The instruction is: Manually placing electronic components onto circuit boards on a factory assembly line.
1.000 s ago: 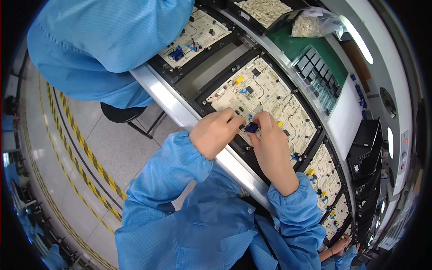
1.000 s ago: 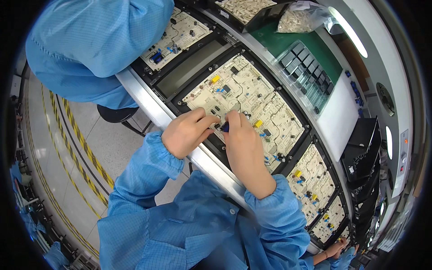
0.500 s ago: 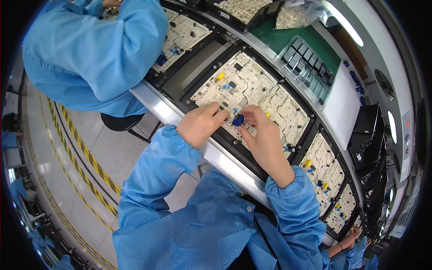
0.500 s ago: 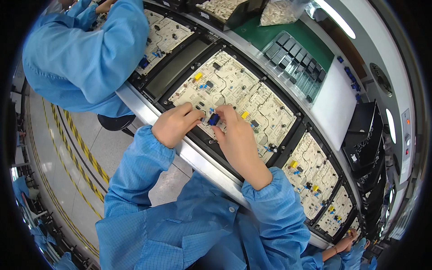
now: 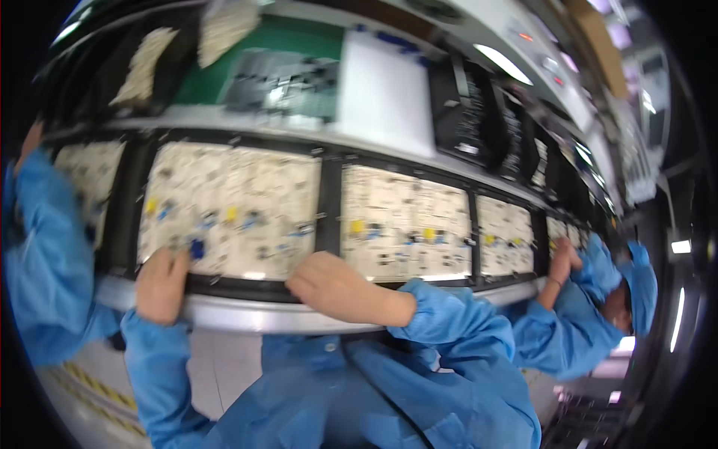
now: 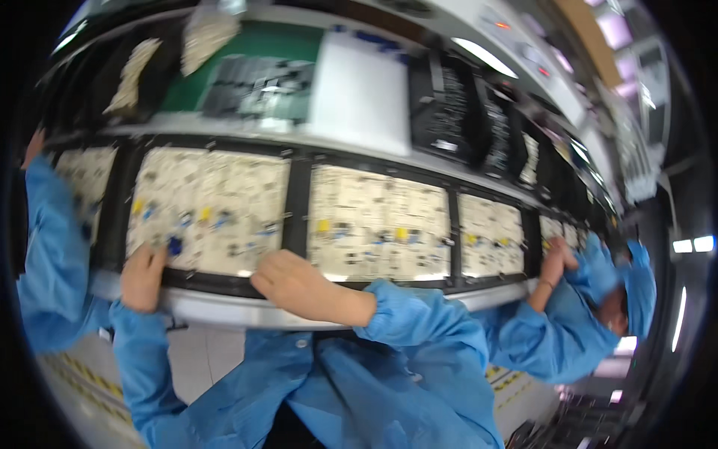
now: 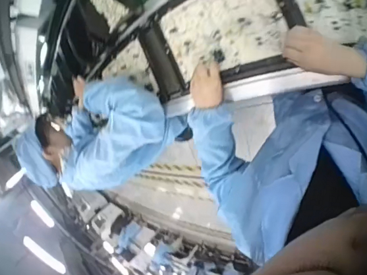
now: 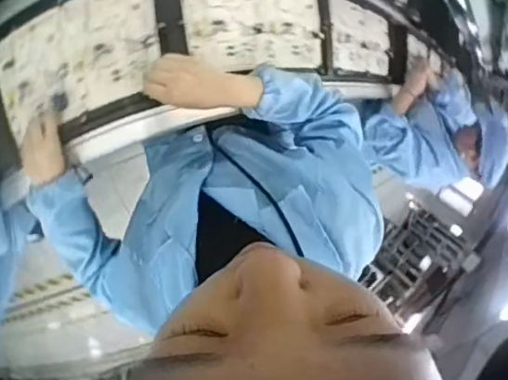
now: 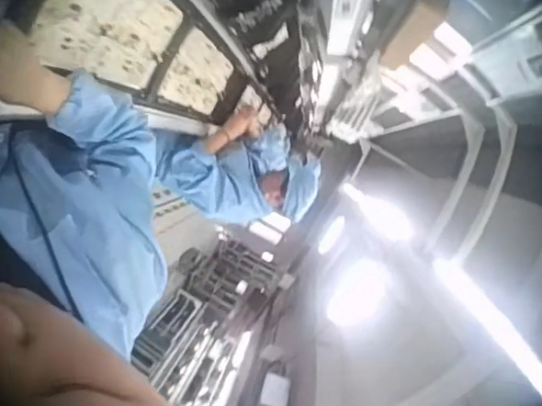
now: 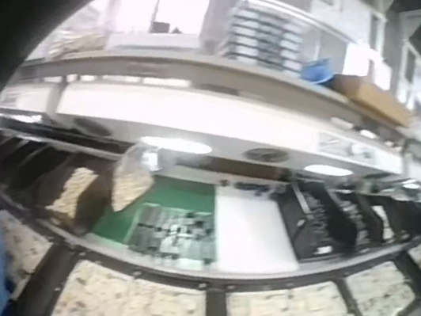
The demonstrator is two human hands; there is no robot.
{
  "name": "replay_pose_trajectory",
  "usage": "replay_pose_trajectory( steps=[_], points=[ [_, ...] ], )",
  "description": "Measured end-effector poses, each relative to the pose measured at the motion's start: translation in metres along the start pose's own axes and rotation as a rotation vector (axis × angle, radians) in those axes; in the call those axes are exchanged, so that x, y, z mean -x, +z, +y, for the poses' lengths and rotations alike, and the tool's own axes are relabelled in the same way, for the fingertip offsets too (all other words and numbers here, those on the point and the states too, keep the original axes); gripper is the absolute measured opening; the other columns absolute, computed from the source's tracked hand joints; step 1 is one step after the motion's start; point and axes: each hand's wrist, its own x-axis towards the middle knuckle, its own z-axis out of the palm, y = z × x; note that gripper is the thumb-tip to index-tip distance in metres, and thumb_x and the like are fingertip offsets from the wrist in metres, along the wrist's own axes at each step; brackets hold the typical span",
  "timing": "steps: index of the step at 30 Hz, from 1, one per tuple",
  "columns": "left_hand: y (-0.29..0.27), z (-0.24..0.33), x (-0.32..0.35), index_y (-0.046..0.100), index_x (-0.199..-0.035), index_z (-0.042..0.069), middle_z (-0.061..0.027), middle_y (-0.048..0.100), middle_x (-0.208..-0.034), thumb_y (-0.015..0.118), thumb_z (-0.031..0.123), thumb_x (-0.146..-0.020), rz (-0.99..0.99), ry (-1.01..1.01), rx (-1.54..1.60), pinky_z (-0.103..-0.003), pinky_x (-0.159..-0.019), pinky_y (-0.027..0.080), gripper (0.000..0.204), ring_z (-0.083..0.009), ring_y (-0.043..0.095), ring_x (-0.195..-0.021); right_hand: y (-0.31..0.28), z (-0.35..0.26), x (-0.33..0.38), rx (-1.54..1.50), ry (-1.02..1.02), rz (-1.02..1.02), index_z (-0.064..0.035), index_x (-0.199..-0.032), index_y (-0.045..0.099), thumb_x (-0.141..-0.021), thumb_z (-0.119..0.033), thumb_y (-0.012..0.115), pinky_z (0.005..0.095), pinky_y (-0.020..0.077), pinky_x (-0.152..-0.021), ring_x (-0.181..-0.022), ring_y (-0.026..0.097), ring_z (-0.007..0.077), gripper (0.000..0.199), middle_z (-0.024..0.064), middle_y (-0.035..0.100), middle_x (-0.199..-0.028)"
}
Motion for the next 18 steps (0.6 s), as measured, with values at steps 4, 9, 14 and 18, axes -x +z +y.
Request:
replay_pose_trajectory(
  steps=[4,9,14,18],
  points=[
    [0.018,-0.02,0.022,0.053,-0.107,0.005,-0.0139,0.048,-0.093,0.05,0.006,-0.074,-0.077,0.059,-0.219,-0.036,-0.069,0.045,0.033,-0.0296,0.052,-0.084,0.0,0.012,0.027,0.138,-0.156,0.063,-0.0009,-0.086,0.056,-0.066,-0.011,0.055,0.0343,0.0404,-0.077,-0.08,0.05,0.0238,0.022,0.0095,0.049,-0.079],
    [0.031,-0.021,0.015,0.052,-0.104,0.002,-0.0166,0.045,-0.09,0.049,0.004,-0.074,-0.151,0.012,-0.2,-0.039,-0.071,0.045,0.03,-0.0334,0.051,-0.084,-0.003,0.022,0.036,0.174,-0.127,0.136,-0.0048,-0.078,0.051,-0.067,-0.014,0.053,0.0316,0.0373,-0.077,-0.077,0.047,0.0208,0.014,0.0065,0.046,-0.076],
    [0.016,-0.017,0.005,0.053,-0.101,0.004,-0.0175,0.048,-0.094,0.056,0.002,-0.075,-0.26,-0.041,-0.137,-0.04,-0.069,0.045,0.027,-0.0349,0.052,-0.083,-0.002,0.024,0.038,0.155,-0.119,0.109,-0.0097,-0.079,0.051,-0.071,-0.015,0.05,0.0271,0.0332,-0.07,-0.08,0.048,0.0146,0.01,0.0015,0.047,-0.077],
    [0.008,-0.014,0.017,0.057,-0.097,0.003,-0.0175,0.053,-0.094,0.059,0.003,-0.076,-0.158,-0.11,-0.029,-0.041,-0.07,0.045,0.021,-0.0366,0.054,-0.085,0.008,0.024,0.033,-0.014,-0.141,0.136,-0.01,-0.088,0.052,-0.073,-0.016,0.049,0.0282,0.033,-0.069,-0.081,0.048,0.014,0.016,0.0014,0.048,-0.08]
  ],
)
